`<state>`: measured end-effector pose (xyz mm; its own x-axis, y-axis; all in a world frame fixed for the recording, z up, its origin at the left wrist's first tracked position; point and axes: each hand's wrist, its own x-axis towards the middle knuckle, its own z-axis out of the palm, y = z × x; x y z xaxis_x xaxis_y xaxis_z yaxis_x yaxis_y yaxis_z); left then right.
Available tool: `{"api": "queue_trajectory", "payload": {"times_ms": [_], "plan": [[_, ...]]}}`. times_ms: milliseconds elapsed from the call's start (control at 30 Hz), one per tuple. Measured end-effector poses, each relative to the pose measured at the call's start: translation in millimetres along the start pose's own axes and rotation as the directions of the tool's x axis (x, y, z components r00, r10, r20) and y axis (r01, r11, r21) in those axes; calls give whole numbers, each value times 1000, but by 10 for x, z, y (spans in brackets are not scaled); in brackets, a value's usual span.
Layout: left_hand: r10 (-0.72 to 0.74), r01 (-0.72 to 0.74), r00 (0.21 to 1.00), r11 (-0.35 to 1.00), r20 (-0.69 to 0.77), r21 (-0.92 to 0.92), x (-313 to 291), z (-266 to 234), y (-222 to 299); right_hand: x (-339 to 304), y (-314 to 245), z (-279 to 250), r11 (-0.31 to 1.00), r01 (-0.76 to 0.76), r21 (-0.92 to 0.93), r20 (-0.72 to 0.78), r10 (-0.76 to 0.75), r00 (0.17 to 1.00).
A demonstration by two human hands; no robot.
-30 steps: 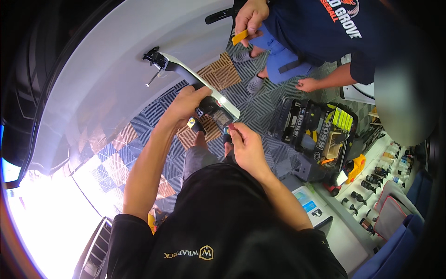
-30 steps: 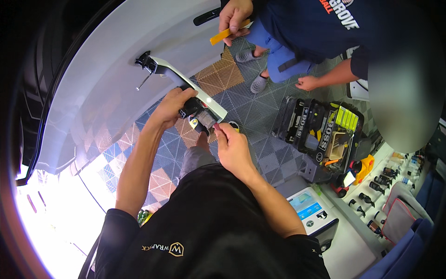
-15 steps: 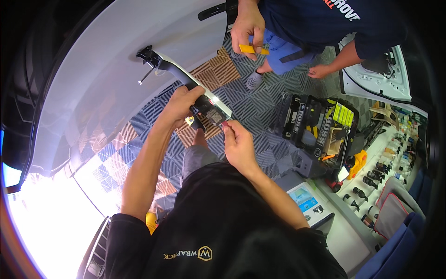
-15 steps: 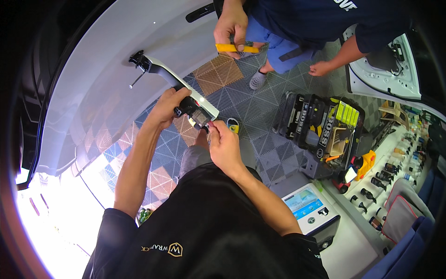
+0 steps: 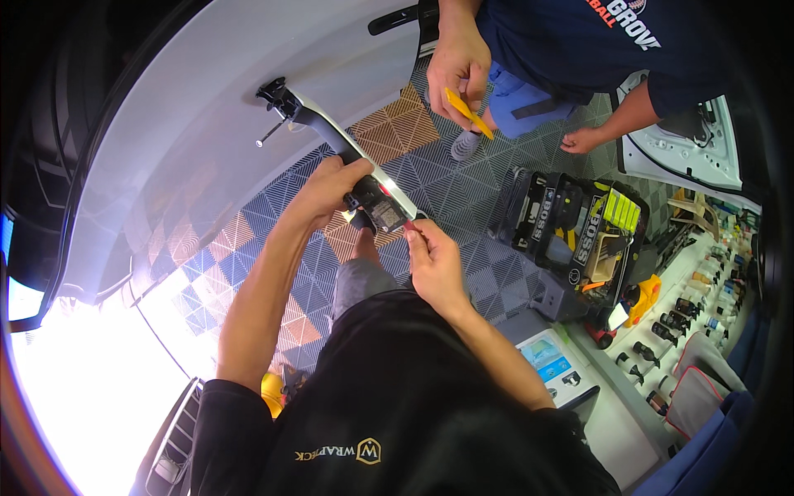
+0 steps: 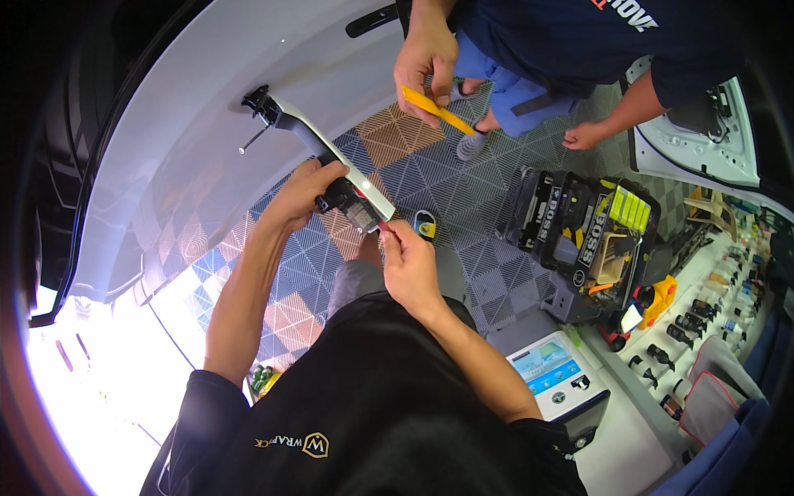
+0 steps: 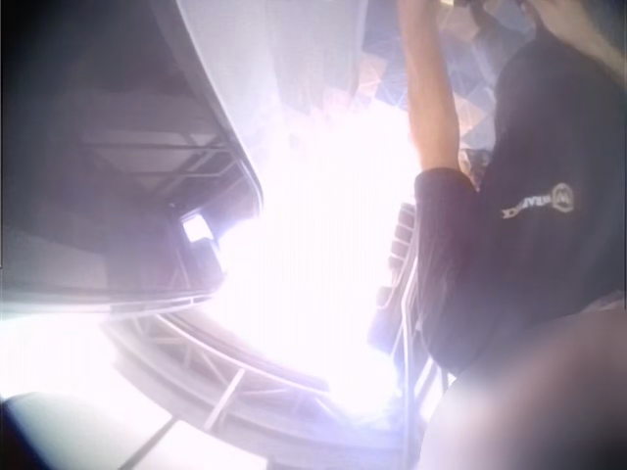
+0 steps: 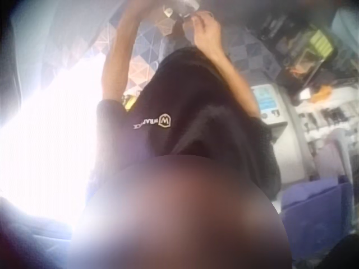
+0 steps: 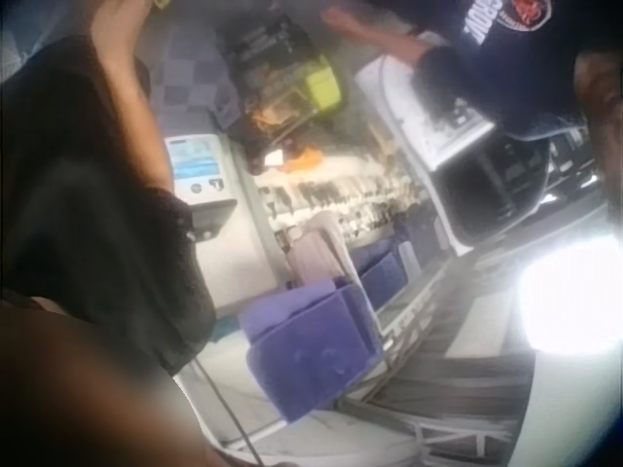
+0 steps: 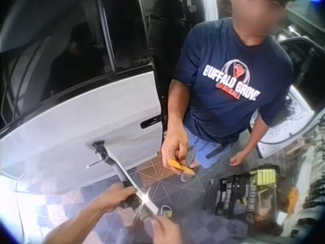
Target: The person installs a white car door handle onto a white door panel using a yellow plastic pry tool and a screwdriver. They align the handle, press it into place, and then use the screwdriver to tighten screws on the handle's mounting bracket.
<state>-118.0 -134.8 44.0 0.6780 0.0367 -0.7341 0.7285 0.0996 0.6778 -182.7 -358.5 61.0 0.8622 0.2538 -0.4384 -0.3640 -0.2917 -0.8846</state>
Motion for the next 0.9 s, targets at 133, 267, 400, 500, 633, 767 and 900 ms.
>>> {"api": "queue_trajectory", "payload": {"times_ms": [133,267,400,500,633,767,900], "plan": [[-32,32,999,999,7,23,4,-21,21,-49,-77,3,995,-67,-74,-8,66,998],[-52,48,996,997,67,56,-5,-105,56,-93,-99,34,995,3,-98,-35,-6,999],[-52,50,996,998,70,38,-8,-101,33,-104,-39,78,991,-13,-132,-25,10,1000],[-40,39,998,999,42,27,-25,-58,29,-65,-17,59,998,12,-61,-7,-12,1000],[-7,7,1000,1000,11,1,-10,27,62,88,-132,-133,998,-62,-19,89,63,994],[6,-10,998,998,-64,-62,-27,105,86,179,-413,-354,783,275,-558,236,-168,957],[65,-88,987,984,-150,-154,-69,236,75,383,-618,-316,538,261,-802,228,-129,965]]}}
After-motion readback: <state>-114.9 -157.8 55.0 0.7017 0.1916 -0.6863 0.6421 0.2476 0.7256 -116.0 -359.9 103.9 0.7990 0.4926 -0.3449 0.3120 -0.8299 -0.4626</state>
